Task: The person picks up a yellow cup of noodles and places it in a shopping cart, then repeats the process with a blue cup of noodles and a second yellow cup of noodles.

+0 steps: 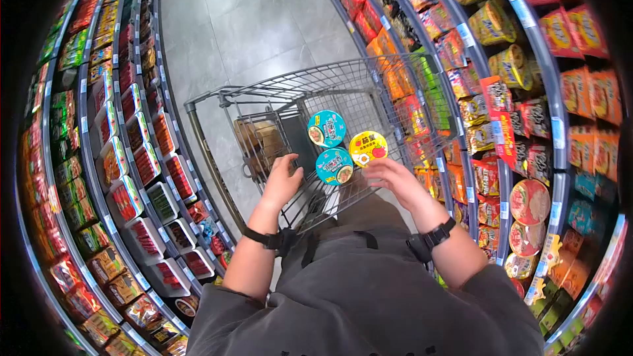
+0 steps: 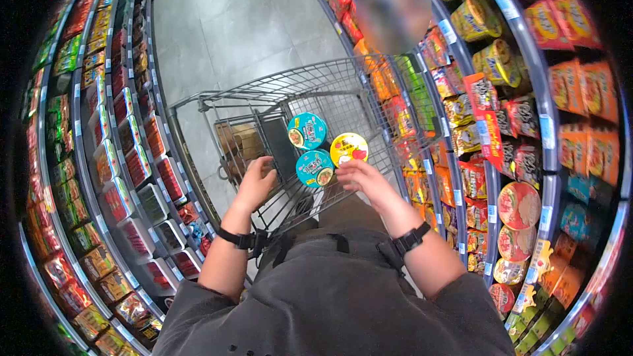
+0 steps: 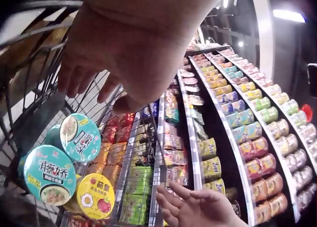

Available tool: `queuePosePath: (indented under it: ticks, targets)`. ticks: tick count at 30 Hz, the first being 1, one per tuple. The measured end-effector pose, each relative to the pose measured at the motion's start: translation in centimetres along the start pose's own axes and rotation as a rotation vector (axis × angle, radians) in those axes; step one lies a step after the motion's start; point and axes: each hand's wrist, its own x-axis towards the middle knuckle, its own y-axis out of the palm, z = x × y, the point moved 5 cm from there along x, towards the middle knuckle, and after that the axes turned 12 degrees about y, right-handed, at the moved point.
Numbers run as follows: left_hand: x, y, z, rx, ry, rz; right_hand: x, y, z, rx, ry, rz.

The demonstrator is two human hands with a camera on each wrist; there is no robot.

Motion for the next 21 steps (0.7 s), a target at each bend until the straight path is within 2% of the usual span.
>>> queuePosePath:
  ticks: [5, 7, 10, 13, 16, 17, 18, 21]
  targets:
    - [4.6, 5.2, 3.4, 0.005, -0.205, 0.091, 10.0, -1.6, 0.0, -0.07, 0.15, -0.02]
    - [6.6, 7.1, 5.5, 0.099, -0.112, 0.036, 13.5, -1.9, -0.4, -0.082, 0.161, 0.022]
    - [9.2, 9.2, 7.1, 0.066, -0.191, 0.016, 18.3, -2.3, -0.5, -0.16, 0.156, -0.017]
    - [10.8, 10.3, 8.6, 0.084, -0.205, 0.034, 21.0, -2.6, -1.0, -0.203, 0.152, -0.01]
    - [11.6, 11.0, 10.6, 0.064, -0.21, 0.013, 22.3, -2.7, -2.2, -0.063, 0.22, 0.011]
    - [11.7, 11.3, 12.2, -0.093, -0.273, -0.003, 22.5, -2.8, -2.3, -0.059, 0.221, 0.013]
    - [11.8, 11.3, 12.3, -0.251, -0.334, -0.017, 22.6, -2.9, -2.4, -0.084, 0.223, 0.023]
    - [11.7, 10.1, 10.7, -0.211, -0.288, -0.011, 22.2, -2.9, -2.4, -0.151, 0.208, 0.053]
